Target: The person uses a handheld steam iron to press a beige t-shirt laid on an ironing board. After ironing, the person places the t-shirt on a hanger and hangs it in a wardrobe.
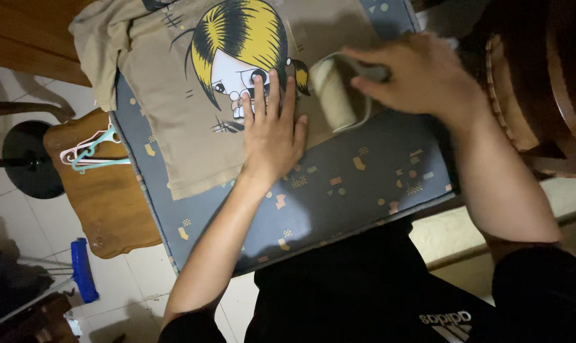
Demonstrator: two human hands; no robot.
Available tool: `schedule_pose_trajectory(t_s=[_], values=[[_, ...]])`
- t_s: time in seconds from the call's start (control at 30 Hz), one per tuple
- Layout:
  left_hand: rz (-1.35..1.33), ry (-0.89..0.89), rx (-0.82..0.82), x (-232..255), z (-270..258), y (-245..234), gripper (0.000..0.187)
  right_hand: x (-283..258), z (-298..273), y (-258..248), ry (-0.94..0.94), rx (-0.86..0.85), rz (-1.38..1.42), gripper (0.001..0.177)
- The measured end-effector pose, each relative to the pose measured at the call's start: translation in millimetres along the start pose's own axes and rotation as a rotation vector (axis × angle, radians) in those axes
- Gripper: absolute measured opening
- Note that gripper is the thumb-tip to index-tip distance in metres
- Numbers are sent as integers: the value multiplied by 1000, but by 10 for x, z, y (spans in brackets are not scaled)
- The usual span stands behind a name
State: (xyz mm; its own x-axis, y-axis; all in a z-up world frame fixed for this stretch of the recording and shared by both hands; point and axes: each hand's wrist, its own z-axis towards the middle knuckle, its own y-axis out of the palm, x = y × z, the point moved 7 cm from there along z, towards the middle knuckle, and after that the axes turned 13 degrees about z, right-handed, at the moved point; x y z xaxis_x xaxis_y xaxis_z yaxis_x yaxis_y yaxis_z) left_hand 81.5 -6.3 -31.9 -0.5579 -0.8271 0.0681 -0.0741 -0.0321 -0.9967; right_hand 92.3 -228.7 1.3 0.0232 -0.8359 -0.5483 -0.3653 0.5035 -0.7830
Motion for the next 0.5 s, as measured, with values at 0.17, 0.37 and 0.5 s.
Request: schedule_pose_trajectory(t_s=[0.17,0.37,0.5], values=[[-45,-8,39,2,-24,-54,68,-210,6,91,-274,181,84,47],[9,4,-22,53,51,-66,70,133,-89,-177,-137,180,-22,46],[-60,30,-12,229,221,19,69,137,14,-103,-170,163,-28,46]])
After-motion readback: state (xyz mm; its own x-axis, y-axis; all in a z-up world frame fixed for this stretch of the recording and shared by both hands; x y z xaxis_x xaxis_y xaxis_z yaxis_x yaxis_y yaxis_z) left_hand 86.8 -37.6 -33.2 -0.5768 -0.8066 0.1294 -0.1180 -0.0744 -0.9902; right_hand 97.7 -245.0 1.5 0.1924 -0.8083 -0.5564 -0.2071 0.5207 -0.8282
